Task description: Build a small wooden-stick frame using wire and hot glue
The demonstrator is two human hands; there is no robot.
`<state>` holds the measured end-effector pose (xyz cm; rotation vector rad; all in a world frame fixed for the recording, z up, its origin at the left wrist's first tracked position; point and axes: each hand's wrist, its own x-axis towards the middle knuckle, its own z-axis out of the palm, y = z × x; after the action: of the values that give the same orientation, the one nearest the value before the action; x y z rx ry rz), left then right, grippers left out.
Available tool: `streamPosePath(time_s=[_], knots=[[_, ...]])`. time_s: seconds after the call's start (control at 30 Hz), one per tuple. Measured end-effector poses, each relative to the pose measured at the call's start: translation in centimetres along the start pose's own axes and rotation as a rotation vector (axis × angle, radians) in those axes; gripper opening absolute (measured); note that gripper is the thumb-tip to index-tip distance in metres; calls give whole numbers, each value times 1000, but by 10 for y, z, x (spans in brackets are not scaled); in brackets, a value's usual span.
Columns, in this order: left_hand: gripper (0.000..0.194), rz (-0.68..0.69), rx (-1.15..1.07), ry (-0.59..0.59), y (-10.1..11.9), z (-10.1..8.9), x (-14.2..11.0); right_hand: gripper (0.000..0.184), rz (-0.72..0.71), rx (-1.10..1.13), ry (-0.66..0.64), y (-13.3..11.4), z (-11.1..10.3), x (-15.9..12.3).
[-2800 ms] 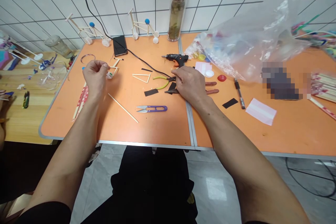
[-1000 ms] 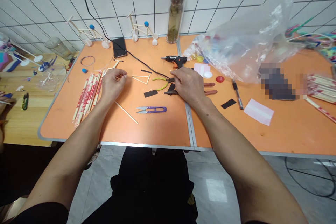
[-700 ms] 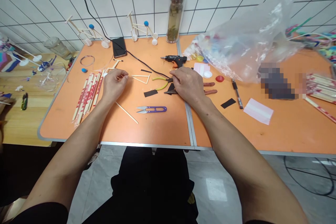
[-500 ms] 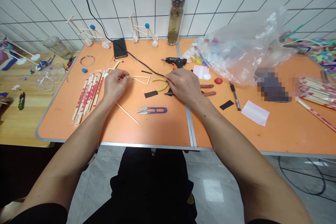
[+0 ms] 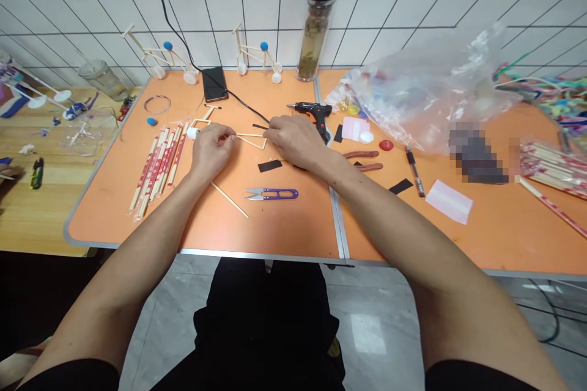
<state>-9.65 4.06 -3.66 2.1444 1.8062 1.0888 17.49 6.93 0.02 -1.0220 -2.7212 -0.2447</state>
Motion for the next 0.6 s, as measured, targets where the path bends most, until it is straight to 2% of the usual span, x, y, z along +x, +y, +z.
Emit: streamPosePath(time_s=[0.23,0.6], knots=[[14,31,0,-30,1,5,-1,39,144,85,165,3,21,-30],[14,28,36,-22,-5,2,2,41,252,136,244,18,29,-42]])
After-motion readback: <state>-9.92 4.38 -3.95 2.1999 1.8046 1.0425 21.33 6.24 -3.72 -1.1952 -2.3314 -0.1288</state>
